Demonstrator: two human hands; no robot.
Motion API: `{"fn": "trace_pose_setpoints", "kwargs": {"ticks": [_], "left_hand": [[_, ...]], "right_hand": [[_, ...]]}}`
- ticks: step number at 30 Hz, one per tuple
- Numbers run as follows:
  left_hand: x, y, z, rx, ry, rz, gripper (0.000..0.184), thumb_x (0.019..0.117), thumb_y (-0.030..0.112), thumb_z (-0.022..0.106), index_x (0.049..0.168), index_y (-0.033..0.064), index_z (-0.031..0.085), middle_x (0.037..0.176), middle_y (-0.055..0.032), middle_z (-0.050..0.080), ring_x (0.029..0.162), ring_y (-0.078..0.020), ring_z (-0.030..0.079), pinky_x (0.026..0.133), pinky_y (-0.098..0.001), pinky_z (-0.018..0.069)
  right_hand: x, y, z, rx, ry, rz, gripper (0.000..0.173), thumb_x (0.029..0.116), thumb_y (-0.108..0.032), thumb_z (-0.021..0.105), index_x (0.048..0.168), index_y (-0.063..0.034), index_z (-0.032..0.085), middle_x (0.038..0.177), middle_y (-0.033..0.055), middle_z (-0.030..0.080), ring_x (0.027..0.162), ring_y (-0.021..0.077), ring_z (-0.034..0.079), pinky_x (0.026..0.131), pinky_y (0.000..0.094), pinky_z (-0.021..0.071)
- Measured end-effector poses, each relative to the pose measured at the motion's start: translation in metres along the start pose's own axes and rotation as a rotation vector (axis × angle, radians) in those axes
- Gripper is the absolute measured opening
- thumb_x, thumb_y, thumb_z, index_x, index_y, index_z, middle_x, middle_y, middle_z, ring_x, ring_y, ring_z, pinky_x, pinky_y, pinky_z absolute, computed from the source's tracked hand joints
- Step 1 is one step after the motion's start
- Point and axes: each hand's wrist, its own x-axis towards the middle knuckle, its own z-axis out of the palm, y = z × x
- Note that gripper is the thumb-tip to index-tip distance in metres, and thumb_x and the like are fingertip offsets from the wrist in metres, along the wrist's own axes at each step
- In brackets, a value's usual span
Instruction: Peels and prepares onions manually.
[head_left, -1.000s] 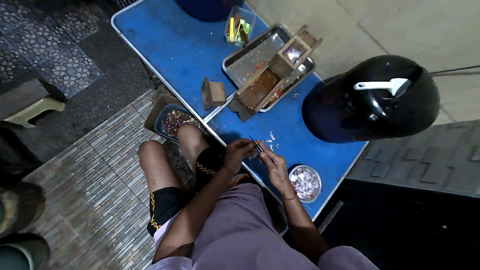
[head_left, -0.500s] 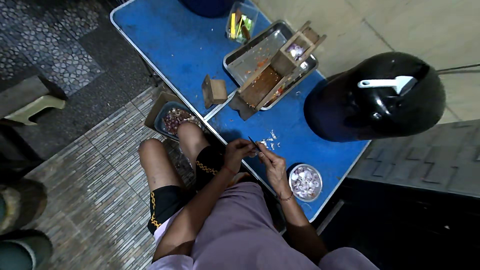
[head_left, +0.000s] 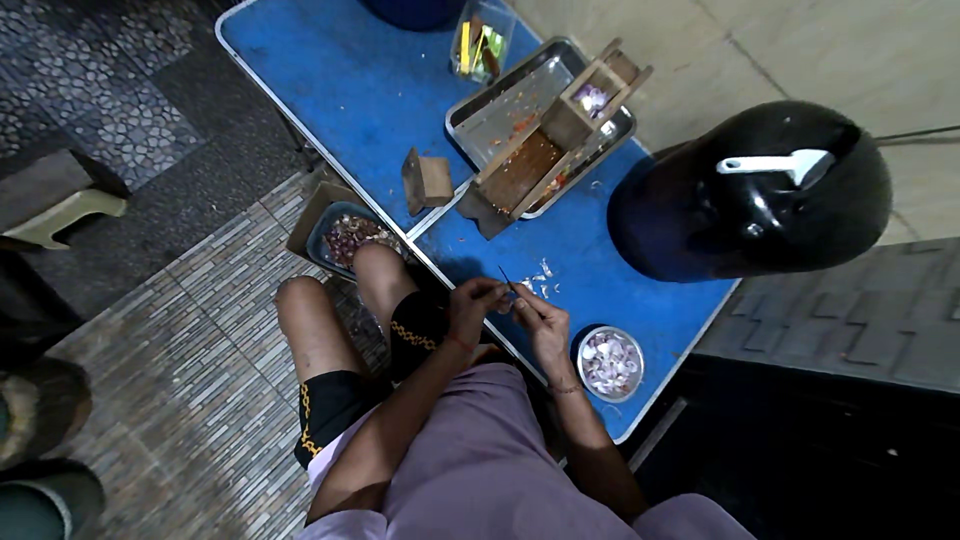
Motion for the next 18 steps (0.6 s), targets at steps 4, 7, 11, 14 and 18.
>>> {"fn": "trace_pose_setpoints", "kwargs": {"ticks": [4,7,11,14,18], "left_hand": [[0.002,0.000,0.000,-0.185,-0.005,-0.190,0.012,0.1007,0.000,0.058,0.113,0.0000,0.061,0.095,-0.0058,0.070,0.083,-0.0119,0.068,0.081,-0.0286,0.0576],[0.002,-0.001,0.003,-0.221,0.055,-0.292,0.012,0.1002,0.001,0.059,0.112,-0.0008,0.061,0.093,-0.0058,0.068,0.080,-0.0110,0.066,0.078,-0.0264,0.0561],[0.004,-0.003,0.004,-0.235,0.110,-0.325,0.013,0.0995,-0.002,0.058,0.111,-0.0047,0.063,0.093,-0.0077,0.067,0.080,-0.0123,0.066,0.079,-0.0272,0.0571],[0.005,-0.006,0.002,-0.236,0.095,-0.290,0.015,0.1000,-0.003,0.057,0.113,-0.0064,0.064,0.096,-0.0091,0.068,0.082,-0.0135,0.067,0.081,-0.0281,0.0575],[0.003,-0.001,0.000,-0.180,0.068,-0.245,0.018,0.1010,-0.001,0.057,0.115,-0.0063,0.066,0.099,-0.0080,0.069,0.083,-0.0105,0.067,0.082,-0.0258,0.0570]], "right_hand": [[0.000,0.004,-0.002,-0.020,-0.015,-0.052,0.031,0.1029,-0.006,0.051,0.125,0.0041,0.069,0.084,0.0002,0.070,0.069,-0.0020,0.059,0.068,0.0173,0.0516],[-0.003,0.011,-0.001,-0.201,0.001,-0.139,0.032,0.1030,-0.007,0.050,0.126,0.0024,0.070,0.089,0.0087,0.073,0.074,0.0064,0.064,0.074,0.0248,0.0550],[-0.007,0.017,0.004,-0.336,0.021,-0.219,0.034,0.1030,-0.006,0.049,0.127,-0.0002,0.071,0.093,0.0157,0.075,0.075,0.0211,0.070,0.075,0.0396,0.0584],[-0.008,0.014,0.006,-0.299,0.022,-0.206,0.034,0.1025,-0.004,0.049,0.128,0.0001,0.071,0.095,0.0152,0.076,0.076,0.0171,0.070,0.076,0.0345,0.0582],[-0.006,0.008,0.009,-0.047,0.026,-0.057,0.031,0.1010,-0.003,0.050,0.124,0.0035,0.071,0.083,0.0024,0.071,0.070,0.0007,0.062,0.069,0.0192,0.0534]]}}
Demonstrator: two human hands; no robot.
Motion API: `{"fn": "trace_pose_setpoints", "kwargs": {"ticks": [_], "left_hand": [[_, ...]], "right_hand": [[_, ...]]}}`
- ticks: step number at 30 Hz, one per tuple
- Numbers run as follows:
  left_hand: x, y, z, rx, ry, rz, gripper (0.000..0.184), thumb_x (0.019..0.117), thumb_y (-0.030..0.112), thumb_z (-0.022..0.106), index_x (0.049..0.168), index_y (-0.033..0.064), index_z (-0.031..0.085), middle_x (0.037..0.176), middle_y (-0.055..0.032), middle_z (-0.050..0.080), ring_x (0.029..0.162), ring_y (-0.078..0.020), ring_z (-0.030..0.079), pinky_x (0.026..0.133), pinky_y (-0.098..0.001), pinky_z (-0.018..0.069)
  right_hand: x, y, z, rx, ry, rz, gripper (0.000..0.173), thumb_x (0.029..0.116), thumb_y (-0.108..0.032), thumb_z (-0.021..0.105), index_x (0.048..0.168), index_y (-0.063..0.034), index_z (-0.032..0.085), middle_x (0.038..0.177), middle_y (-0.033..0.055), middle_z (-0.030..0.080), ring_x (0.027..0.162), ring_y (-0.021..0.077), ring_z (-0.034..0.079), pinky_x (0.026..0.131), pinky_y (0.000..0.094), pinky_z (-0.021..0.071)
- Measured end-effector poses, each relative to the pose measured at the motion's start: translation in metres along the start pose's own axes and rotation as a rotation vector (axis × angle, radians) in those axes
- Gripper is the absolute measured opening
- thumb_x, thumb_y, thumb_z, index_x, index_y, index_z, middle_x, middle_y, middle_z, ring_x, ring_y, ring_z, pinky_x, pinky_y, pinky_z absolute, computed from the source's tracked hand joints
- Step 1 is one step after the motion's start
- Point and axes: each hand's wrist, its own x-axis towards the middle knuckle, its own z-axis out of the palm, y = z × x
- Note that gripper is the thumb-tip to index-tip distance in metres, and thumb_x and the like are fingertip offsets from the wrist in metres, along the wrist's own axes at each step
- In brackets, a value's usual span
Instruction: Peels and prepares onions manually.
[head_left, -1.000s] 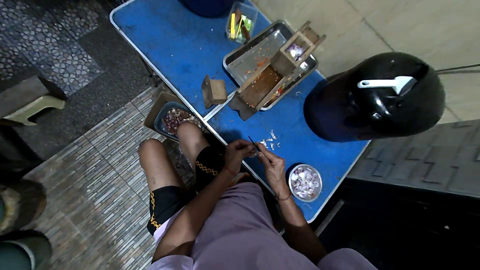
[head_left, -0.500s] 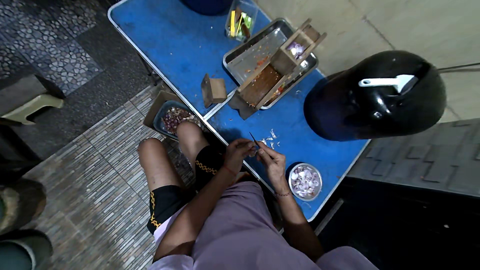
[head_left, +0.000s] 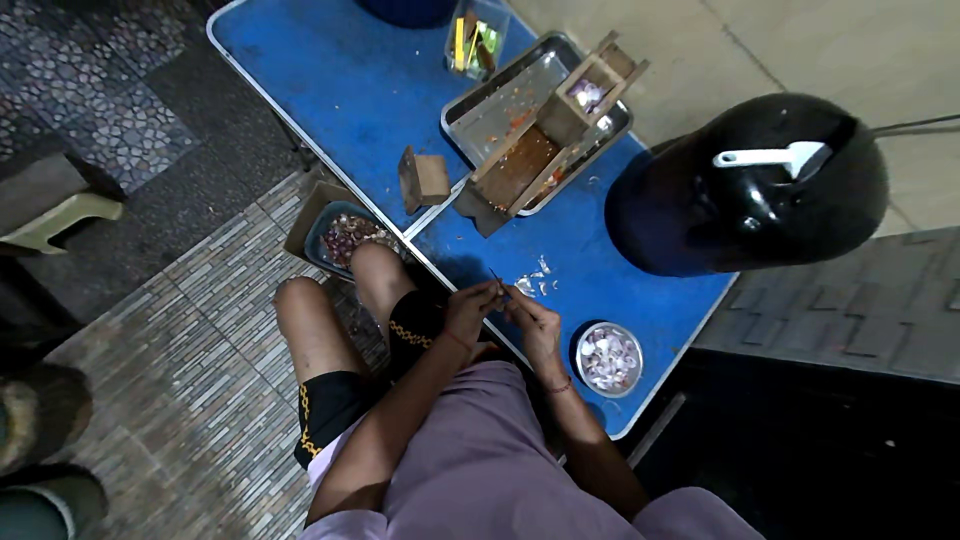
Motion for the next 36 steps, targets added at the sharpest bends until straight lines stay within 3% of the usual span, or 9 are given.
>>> {"fn": "trace_pose_setpoints", "kwargs": {"ticks": [3,7,10,14,20,24,28,36], "left_hand": [[0.001,0.000,-0.003,0.034,-0.052,0.038,0.021,0.1021,0.002,0.056,0.118,-0.0067,0.066,0.105,-0.0095,0.070,0.089,-0.0113,0.067,0.087,-0.0272,0.0563],[0.003,0.003,-0.008,0.074,-0.158,0.050,0.023,0.1024,0.005,0.057,0.120,-0.0069,0.065,0.108,-0.0092,0.071,0.093,-0.0111,0.069,0.089,-0.0277,0.0569],[0.000,0.009,-0.005,0.117,-0.147,0.035,0.021,0.0973,-0.001,0.063,0.117,-0.0063,0.067,0.104,-0.0086,0.072,0.087,-0.0105,0.069,0.085,-0.0266,0.0578],[-0.001,0.007,-0.006,0.140,-0.216,0.041,0.022,0.0987,-0.001,0.060,0.119,-0.0061,0.068,0.105,-0.0100,0.072,0.084,-0.0120,0.069,0.082,-0.0278,0.0586],[0.000,0.006,-0.005,0.117,-0.275,0.059,0.023,0.0968,-0.004,0.062,0.119,-0.0063,0.066,0.100,-0.0107,0.072,0.084,-0.0148,0.071,0.084,-0.0308,0.0603],[-0.002,0.007,-0.005,0.175,-0.245,0.124,0.014,0.0965,-0.003,0.063,0.110,-0.0038,0.067,0.098,-0.0077,0.071,0.081,-0.0122,0.070,0.082,-0.0292,0.0602],[-0.002,0.006,-0.003,0.190,-0.197,0.158,0.009,0.0941,-0.005,0.066,0.102,-0.0029,0.067,0.092,-0.0071,0.072,0.077,-0.0130,0.071,0.078,-0.0304,0.0619],[-0.003,0.006,-0.003,0.236,-0.161,0.230,0.008,0.0908,-0.006,0.070,0.098,-0.0039,0.069,0.089,-0.0075,0.074,0.075,-0.0128,0.072,0.076,-0.0295,0.0621]], "right_hand": [[0.003,-0.003,-0.001,0.247,-0.009,0.161,0.029,0.1021,-0.004,0.050,0.121,0.0039,0.071,0.075,-0.0038,0.067,0.058,-0.0014,0.053,0.054,0.0164,0.0452],[0.004,-0.003,-0.007,0.289,-0.036,0.187,0.030,0.1039,-0.005,0.047,0.122,0.0033,0.070,0.075,-0.0025,0.067,0.055,-0.0002,0.050,0.051,0.0169,0.0423],[0.006,-0.004,-0.009,0.284,-0.023,0.197,0.030,0.1039,-0.005,0.048,0.122,0.0038,0.070,0.073,-0.0034,0.066,0.054,-0.0009,0.049,0.051,0.0161,0.0419],[0.012,-0.001,-0.017,0.248,0.030,0.197,0.030,0.1040,-0.004,0.049,0.125,0.0047,0.068,0.073,-0.0034,0.065,0.054,-0.0009,0.049,0.051,0.0158,0.0435],[0.021,0.002,-0.033,0.243,0.122,0.195,0.031,0.1053,-0.007,0.049,0.129,0.0038,0.066,0.072,-0.0032,0.064,0.052,0.0002,0.049,0.048,0.0160,0.0425],[0.016,-0.003,-0.040,0.165,-0.060,0.188,0.038,0.1059,-0.006,0.043,0.139,0.0027,0.059,0.075,-0.0061,0.062,0.058,-0.0028,0.050,0.054,0.0139,0.0423],[0.010,-0.002,-0.044,0.204,-0.212,0.192,0.038,0.1036,-0.005,0.042,0.134,0.0026,0.063,0.070,-0.0095,0.059,0.058,-0.0039,0.049,0.056,0.0138,0.0420],[0.008,-0.002,-0.041,0.235,-0.227,0.184,0.037,0.1034,-0.003,0.044,0.135,0.0026,0.063,0.069,-0.0103,0.058,0.057,-0.0045,0.048,0.055,0.0129,0.0416]]}}
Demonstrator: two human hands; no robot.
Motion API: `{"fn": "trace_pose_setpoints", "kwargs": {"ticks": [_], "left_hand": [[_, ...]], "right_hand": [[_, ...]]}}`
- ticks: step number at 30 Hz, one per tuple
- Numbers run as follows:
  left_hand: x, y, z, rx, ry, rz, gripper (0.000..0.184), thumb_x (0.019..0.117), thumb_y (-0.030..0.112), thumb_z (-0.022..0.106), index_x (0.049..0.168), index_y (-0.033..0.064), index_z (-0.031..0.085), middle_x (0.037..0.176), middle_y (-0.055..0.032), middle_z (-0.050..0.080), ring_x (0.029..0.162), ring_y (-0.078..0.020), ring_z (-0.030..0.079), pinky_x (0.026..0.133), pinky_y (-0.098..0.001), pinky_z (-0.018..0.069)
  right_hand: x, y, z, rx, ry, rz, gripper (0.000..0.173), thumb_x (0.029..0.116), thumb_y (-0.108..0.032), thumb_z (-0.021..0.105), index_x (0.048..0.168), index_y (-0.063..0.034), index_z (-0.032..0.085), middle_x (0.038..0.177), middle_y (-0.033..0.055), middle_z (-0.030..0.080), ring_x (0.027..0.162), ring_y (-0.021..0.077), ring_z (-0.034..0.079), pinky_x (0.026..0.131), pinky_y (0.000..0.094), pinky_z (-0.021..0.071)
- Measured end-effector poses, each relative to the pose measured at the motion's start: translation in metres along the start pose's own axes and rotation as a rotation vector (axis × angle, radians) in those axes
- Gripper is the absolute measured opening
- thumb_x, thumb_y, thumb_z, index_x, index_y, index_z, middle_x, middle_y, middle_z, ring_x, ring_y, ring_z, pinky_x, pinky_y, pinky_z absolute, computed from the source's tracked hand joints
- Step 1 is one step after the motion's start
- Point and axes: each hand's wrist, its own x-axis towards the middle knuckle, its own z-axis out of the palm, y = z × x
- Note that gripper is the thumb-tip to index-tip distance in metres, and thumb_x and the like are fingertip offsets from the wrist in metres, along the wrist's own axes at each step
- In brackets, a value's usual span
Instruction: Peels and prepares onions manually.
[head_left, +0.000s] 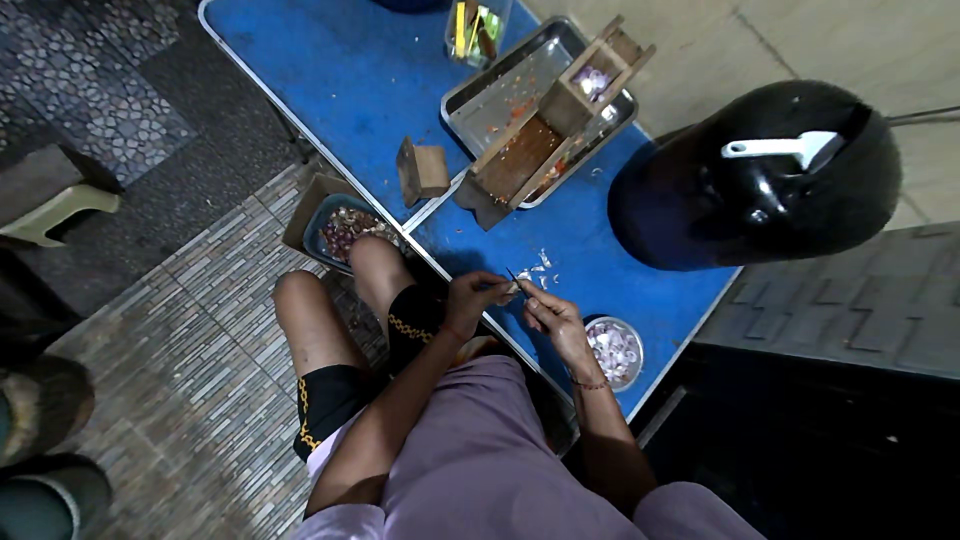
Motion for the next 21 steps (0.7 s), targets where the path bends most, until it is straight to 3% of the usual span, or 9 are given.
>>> {"fn": "trace_pose_setpoints", "kwargs": {"ticks": [7,17,19,21], "left_hand": [[-0.004,0.001,0.004,0.003,0.025,0.002,0.008,0.0900,-0.006,0.071,0.097,-0.0031,0.070,0.087,-0.0065,0.073,0.075,-0.0110,0.071,0.075,-0.0281,0.0610],[-0.001,0.001,0.001,0.163,0.036,0.076,0.010,0.0912,-0.002,0.072,0.101,-0.0042,0.071,0.089,-0.0087,0.073,0.075,-0.0109,0.070,0.075,-0.0286,0.0605],[-0.002,0.000,0.001,0.132,0.041,-0.002,0.016,0.0945,0.002,0.070,0.109,-0.0041,0.068,0.093,-0.0091,0.072,0.075,-0.0112,0.070,0.074,-0.0285,0.0615],[0.000,0.002,0.005,0.054,0.087,-0.123,0.013,0.0948,0.002,0.070,0.106,-0.0049,0.068,0.089,-0.0084,0.073,0.071,-0.0115,0.071,0.070,-0.0274,0.0618]], "right_hand": [[-0.003,0.002,0.013,0.011,0.142,-0.050,0.033,0.1009,-0.001,0.049,0.129,0.0034,0.067,0.074,-0.0075,0.063,0.060,-0.0041,0.050,0.057,0.0138,0.0439],[-0.001,0.000,0.015,0.255,0.123,0.173,0.036,0.1061,-0.008,0.042,0.134,0.0008,0.063,0.063,-0.0057,0.053,0.048,0.0011,0.043,0.045,0.0168,0.0385],[-0.003,0.003,0.020,0.133,0.168,0.089,0.035,0.1042,-0.004,0.044,0.131,0.0036,0.064,0.066,-0.0060,0.058,0.051,-0.0008,0.047,0.049,0.0156,0.0417],[-0.006,0.008,0.026,-0.121,0.212,-0.034,0.033,0.1037,-0.004,0.047,0.130,0.0042,0.065,0.080,-0.0033,0.064,0.063,-0.0027,0.051,0.061,0.0155,0.0453]]}}
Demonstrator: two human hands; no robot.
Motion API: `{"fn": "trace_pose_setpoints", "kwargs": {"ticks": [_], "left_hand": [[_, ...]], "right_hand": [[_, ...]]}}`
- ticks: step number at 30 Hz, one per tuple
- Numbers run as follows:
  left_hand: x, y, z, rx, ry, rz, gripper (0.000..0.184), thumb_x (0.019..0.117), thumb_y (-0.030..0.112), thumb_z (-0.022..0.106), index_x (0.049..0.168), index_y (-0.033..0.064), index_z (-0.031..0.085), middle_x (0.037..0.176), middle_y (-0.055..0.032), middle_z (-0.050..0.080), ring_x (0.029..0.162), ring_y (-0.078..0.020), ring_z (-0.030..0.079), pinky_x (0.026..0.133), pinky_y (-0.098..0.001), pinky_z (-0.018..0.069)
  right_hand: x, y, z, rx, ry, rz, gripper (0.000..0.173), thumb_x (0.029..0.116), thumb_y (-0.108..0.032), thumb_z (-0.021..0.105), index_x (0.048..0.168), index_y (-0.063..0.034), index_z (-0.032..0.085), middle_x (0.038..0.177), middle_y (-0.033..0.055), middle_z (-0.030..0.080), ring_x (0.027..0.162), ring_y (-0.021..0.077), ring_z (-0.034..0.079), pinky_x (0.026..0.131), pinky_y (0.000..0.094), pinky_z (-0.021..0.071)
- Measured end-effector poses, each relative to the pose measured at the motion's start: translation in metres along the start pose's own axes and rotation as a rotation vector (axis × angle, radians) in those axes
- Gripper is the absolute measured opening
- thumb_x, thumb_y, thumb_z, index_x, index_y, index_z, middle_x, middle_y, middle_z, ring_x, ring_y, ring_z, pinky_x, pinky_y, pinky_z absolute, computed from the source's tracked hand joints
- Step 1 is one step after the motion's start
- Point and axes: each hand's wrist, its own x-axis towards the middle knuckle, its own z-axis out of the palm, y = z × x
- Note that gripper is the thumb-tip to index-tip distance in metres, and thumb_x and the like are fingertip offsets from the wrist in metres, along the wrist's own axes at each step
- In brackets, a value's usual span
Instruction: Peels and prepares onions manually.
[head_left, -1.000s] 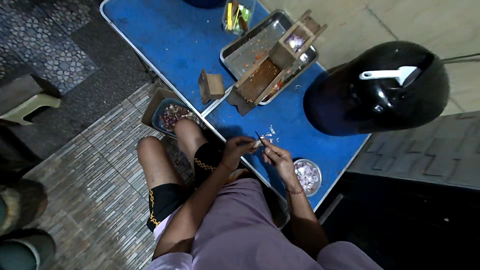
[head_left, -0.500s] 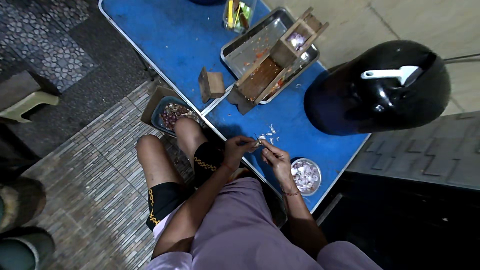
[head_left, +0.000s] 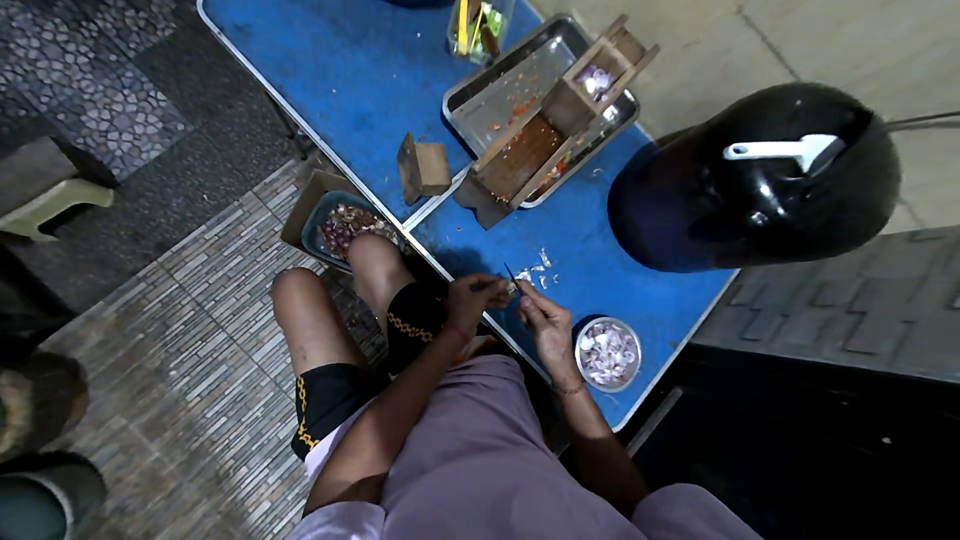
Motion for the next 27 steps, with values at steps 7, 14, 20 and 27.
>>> {"fn": "trace_pose_setpoints", "kwargs": {"ticks": [7,14,20,27], "left_hand": [[0.000,-0.004,-0.003,-0.115,-0.039,-0.015,0.014,0.0969,-0.001,0.064,0.109,-0.0075,0.069,0.095,-0.0099,0.073,0.080,-0.0130,0.072,0.081,-0.0293,0.0612],[0.005,-0.008,-0.010,-0.020,-0.112,0.072,0.020,0.0928,-0.002,0.070,0.112,-0.0055,0.071,0.097,-0.0102,0.074,0.083,-0.0131,0.071,0.082,-0.0299,0.0602],[0.007,-0.010,-0.012,0.013,-0.186,0.128,0.020,0.0978,0.001,0.064,0.116,-0.0045,0.070,0.100,-0.0099,0.074,0.086,-0.0117,0.070,0.085,-0.0296,0.0590],[0.005,-0.006,-0.010,-0.024,-0.182,0.075,0.019,0.0976,-0.002,0.062,0.114,-0.0064,0.069,0.096,-0.0105,0.073,0.082,-0.0128,0.071,0.082,-0.0295,0.0599]], "right_hand": [[0.000,-0.002,0.005,-0.032,0.024,0.008,0.033,0.1048,-0.005,0.047,0.130,0.0016,0.067,0.083,-0.0032,0.065,0.064,-0.0038,0.050,0.062,0.0145,0.0444],[0.004,-0.001,0.000,0.257,-0.016,0.199,0.033,0.1057,-0.006,0.045,0.130,0.0022,0.066,0.067,-0.0050,0.058,0.051,0.0006,0.046,0.048,0.0165,0.0397],[0.010,-0.001,-0.008,0.549,-0.052,0.388,0.037,0.1102,-0.014,0.035,0.134,-0.0015,0.060,0.065,-0.0030,0.054,0.046,0.0027,0.044,0.043,0.0168,0.0396],[0.017,0.000,-0.022,0.544,0.018,0.321,0.035,0.1090,-0.014,0.035,0.130,-0.0037,0.061,0.064,-0.0048,0.054,0.047,0.0016,0.045,0.043,0.0165,0.0399]]}}
